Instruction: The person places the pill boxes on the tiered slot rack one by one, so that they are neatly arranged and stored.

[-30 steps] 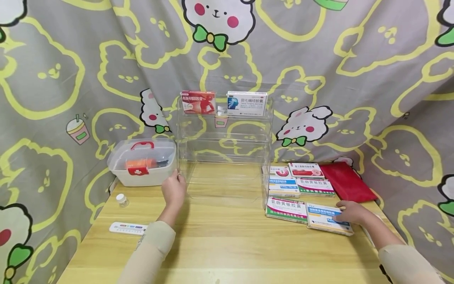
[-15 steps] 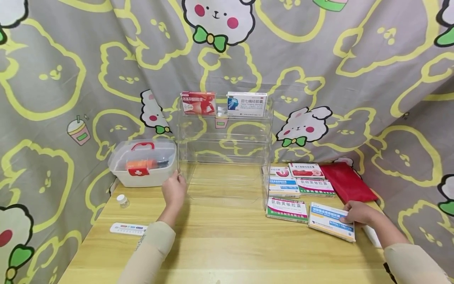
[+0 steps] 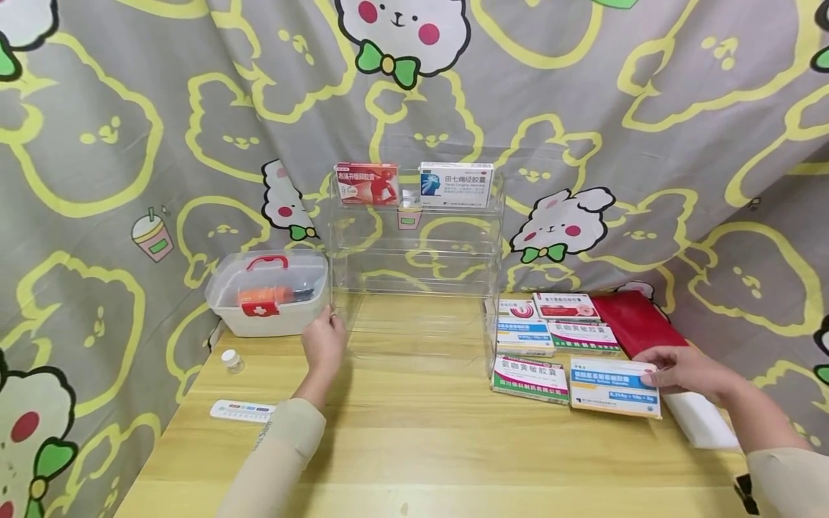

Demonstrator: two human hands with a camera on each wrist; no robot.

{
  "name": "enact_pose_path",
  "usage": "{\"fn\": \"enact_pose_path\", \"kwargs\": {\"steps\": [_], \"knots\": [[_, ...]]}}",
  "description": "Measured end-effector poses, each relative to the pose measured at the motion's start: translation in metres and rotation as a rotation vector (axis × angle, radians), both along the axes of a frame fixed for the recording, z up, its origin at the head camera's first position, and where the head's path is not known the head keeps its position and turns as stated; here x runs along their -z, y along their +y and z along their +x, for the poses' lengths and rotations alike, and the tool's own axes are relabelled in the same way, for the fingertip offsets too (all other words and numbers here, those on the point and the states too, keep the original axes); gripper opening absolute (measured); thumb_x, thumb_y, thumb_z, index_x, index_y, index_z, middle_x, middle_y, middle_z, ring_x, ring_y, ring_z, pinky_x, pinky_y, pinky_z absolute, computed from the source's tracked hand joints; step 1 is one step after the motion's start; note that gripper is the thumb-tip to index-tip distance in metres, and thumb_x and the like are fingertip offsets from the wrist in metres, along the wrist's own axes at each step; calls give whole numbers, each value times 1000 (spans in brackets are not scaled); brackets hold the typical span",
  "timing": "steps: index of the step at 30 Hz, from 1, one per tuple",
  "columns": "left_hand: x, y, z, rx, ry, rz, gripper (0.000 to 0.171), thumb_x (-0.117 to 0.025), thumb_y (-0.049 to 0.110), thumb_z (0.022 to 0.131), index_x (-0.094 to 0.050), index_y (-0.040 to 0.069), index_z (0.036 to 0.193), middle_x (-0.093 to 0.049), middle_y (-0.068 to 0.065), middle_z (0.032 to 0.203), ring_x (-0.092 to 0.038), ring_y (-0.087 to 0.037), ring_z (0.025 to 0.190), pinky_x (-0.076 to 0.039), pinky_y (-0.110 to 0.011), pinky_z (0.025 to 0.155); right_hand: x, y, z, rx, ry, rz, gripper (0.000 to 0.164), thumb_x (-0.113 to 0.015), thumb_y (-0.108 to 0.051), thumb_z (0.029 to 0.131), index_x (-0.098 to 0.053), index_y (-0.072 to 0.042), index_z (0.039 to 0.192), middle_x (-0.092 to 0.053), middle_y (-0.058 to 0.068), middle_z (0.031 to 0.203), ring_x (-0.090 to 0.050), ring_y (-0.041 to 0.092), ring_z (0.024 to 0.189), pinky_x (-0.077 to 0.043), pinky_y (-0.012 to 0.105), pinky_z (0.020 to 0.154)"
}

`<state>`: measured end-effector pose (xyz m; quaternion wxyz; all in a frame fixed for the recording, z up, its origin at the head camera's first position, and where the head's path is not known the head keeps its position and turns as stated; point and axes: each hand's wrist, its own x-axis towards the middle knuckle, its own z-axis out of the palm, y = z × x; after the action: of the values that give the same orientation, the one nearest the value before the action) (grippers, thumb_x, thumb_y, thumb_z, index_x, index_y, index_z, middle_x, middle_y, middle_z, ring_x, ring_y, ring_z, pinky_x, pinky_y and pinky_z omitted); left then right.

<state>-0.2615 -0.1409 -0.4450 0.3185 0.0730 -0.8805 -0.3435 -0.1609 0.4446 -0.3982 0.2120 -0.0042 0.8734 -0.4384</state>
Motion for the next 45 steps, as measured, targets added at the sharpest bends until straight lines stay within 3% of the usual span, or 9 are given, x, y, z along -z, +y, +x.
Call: {"fn": "enact_pose_path", "kwargs": {"steps": [4, 11, 17, 21, 24, 29, 35, 40, 45], "knots": [[1, -3, -1, -6, 12, -4, 29, -53, 4, 84, -68, -5, 107, -68, -26, 93, -63, -48, 74, -50, -55, 65, -19, -10, -5, -2, 141, 96, 48, -67, -24, 86, -53, 6, 122, -63, 11, 100, -58, 9, 84, -53, 27, 71], [2, -5, 0, 5, 31, -18, 26, -54, 3, 84, -68, -6, 104, -68, -26, 89, -63, -47, 69, -51, -53, 64, -51, -22, -15, 72, 244, 173, 56, -64, -34, 88, -47, 0, 128, -63, 8, 100, -61, 13, 81, -51, 26, 68], [-1, -4, 1, 9, 31, -22, 26, -55, 3, 84, -69, -5, 104, -68, -26, 87, -64, -46, 68, -51, -53, 63, -67, -37, -22, 171, 365, 38, 61, -64, -32, 88, -38, -11, 139, -59, -8, 99, -63, 10, 82, -54, 23, 68], [-1, -5, 0, 6, 16, -32, 26, -56, 4, 84, -69, -4, 105, -69, -25, 88, -64, -46, 70, -51, -53, 63, -85, -54, -27, 243, 381, -52, 61, -64, -35, 87, -41, -16, 141, -61, -18, 98, -64, 6, 83, -54, 23, 70], [-1, -6, -1, 7, 9, -36, 27, -56, 4, 83, -69, -4, 105, -69, -25, 88, -63, -47, 70, -50, -53, 63, -101, -65, -33, 268, 392, -46, 63, -63, -39, 87, -42, -16, 142, -63, -23, 95, -64, 4, 81, -54, 22, 68], [1, -7, -1, 19, 4, -37, 27, -56, 4, 83, -68, -4, 106, -68, -25, 89, -64, -46, 72, -51, -53, 65, -124, -84, -45, 278, 473, -5, 62, -64, -40, 86, -46, -17, 140, -63, -25, 91, -63, 1, 77, -51, 17, 65], [1, -8, -1, 18, -12, -30, 27, -56, 6, 85, -68, -3, 107, -68, -25, 89, -65, -46, 73, -52, -52, 66, -145, -116, -58, 247, 570, -29, 55, -65, -38, 85, -52, -20, 136, -65, -18, 93, -64, 2, 78, -50, 13, 66], [0, -9, -1, 10, -5, -27, 27, -56, 5, 84, -68, -3, 108, -68, -26, 90, -64, -46, 72, -52, -52, 66, -156, -149, -73, 214, 647, -56, 51, -66, -36, 85, -56, -18, 132, -65, -14, 93, -64, 2, 77, -48, 10, 66], [1, -5, -2, 27, -4, -39, 27, -57, 4, 84, -68, -4, 107, -69, -25, 88, -65, -45, 69, -52, -51, 64, -159, -179, -86, 231, 689, -70, 50, -66, -37, 84, -58, -19, 130, -63, -13, 93, -61, 3, 79, -47, 11, 64]]}}
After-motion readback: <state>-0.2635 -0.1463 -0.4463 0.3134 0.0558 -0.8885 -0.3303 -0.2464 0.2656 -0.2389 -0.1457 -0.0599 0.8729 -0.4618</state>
